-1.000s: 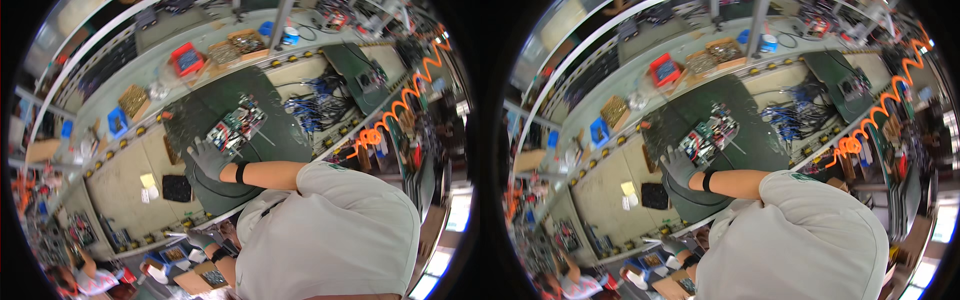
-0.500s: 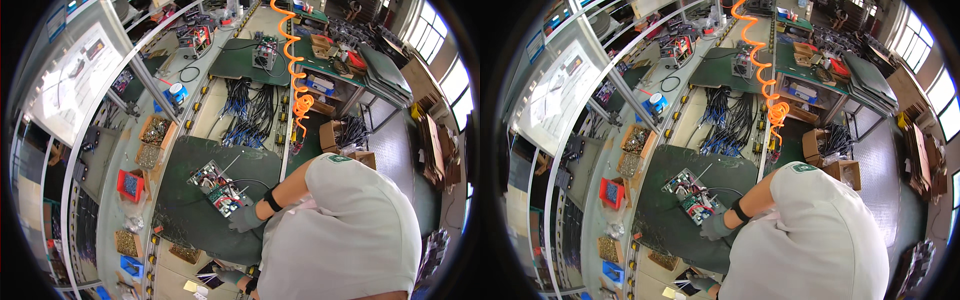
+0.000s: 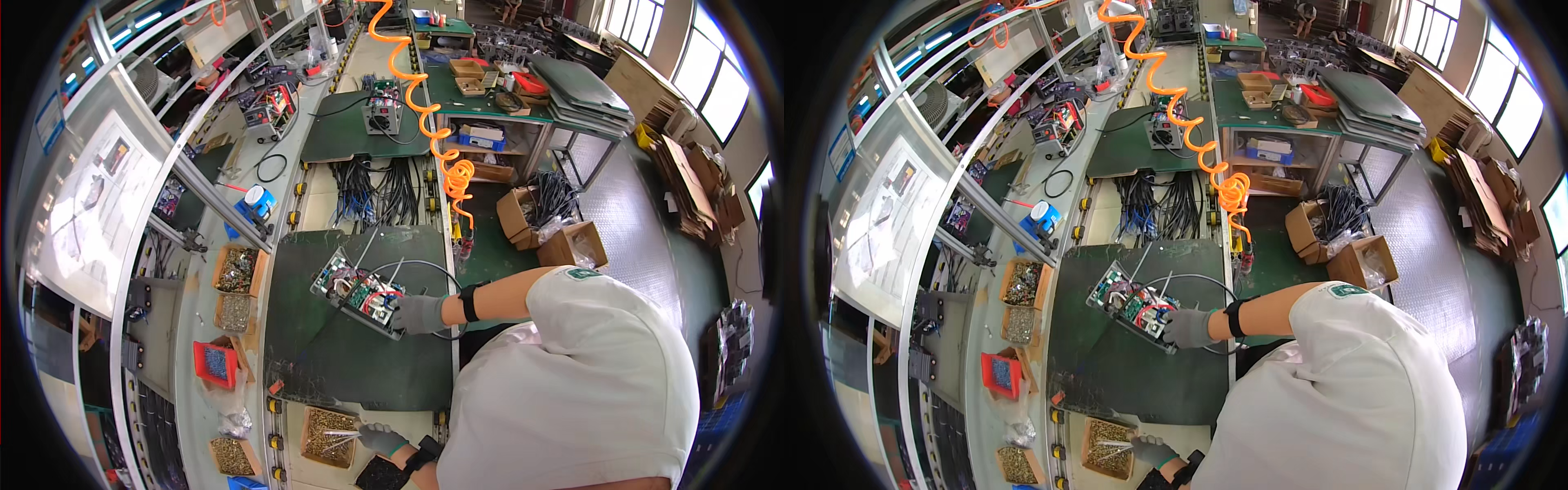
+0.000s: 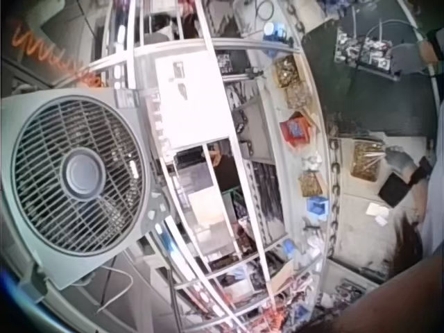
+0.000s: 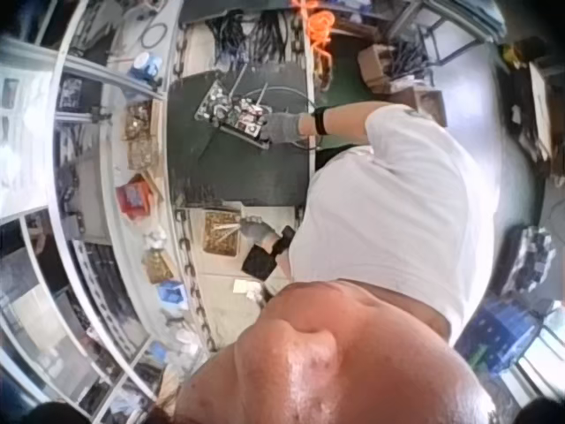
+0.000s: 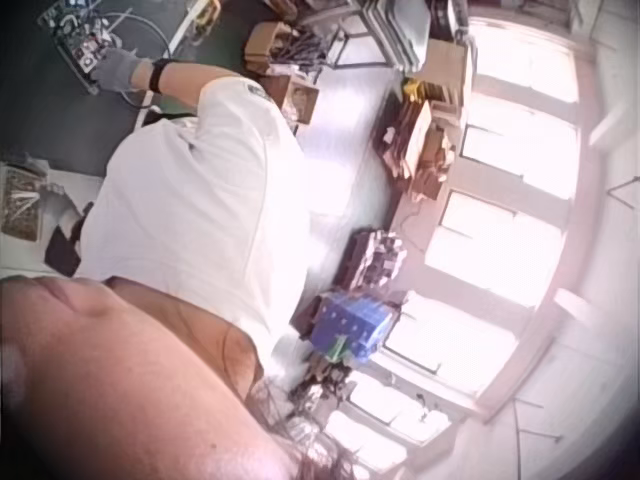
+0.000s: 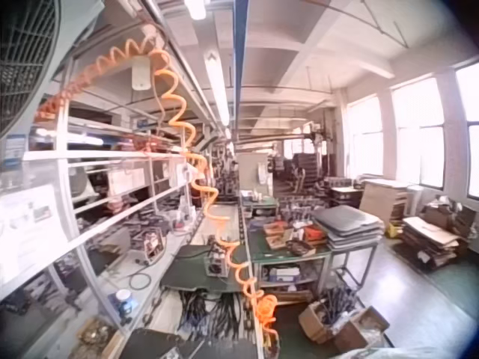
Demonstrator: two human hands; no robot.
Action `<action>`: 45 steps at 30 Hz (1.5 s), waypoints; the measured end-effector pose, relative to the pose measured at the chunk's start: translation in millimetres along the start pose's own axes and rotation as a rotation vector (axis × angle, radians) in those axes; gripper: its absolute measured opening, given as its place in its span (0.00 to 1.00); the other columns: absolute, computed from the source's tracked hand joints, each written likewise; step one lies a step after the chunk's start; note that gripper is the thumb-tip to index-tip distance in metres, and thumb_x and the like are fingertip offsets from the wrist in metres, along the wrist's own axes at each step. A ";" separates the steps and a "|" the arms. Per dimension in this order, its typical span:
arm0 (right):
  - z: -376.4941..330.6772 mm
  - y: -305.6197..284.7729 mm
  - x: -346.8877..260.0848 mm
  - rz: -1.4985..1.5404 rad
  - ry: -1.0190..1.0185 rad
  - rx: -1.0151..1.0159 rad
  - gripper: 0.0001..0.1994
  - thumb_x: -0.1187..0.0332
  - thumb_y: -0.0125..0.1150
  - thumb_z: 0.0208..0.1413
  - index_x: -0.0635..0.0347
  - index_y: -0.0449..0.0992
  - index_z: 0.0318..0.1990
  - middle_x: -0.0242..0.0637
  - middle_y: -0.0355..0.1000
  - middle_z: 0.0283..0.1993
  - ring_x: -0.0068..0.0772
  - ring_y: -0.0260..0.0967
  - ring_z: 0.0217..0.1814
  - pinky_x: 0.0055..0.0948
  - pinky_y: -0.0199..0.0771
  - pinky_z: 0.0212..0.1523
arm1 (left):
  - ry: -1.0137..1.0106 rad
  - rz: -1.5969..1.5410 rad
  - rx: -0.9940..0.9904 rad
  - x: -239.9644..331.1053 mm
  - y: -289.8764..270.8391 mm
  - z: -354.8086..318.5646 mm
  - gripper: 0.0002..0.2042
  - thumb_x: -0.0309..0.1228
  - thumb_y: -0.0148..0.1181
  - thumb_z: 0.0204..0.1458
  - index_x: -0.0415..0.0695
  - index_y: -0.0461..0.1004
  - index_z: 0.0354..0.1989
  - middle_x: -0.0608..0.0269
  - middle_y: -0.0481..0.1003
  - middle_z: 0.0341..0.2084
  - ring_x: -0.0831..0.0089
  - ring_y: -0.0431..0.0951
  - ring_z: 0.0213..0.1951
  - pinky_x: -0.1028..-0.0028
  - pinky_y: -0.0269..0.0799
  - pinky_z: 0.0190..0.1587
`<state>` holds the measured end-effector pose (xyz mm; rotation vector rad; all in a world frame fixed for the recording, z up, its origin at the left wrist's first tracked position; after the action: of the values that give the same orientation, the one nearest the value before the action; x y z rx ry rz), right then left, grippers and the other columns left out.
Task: Assembling internal components and wiring of an electronic unit at a factory workstation.
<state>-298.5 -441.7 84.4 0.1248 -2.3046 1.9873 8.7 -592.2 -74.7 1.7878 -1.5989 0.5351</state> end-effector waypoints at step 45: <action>-13.3 157.2 -71.5 0.167 -0.611 -0.609 0.20 0.61 0.60 0.55 0.50 0.74 0.56 0.41 0.69 0.58 0.46 0.68 0.60 0.44 0.70 0.59 | -0.179 0.358 1.154 -203.8 -220.4 -263.1 0.15 0.38 0.51 0.58 0.42 0.75 0.47 0.44 0.80 0.38 0.52 0.82 0.42 0.56 0.74 0.46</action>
<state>-246.9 -405.5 -76.9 0.5683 -3.2871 1.3194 224.9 -256.7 -80.0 2.3460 -1.9064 1.7811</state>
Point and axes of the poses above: each hand's wrist, its own z-axis towards the middle knuckle, its own y-axis out of the palm, x = y × z, the point moved 9 cm from there along z, towards the middle knuckle
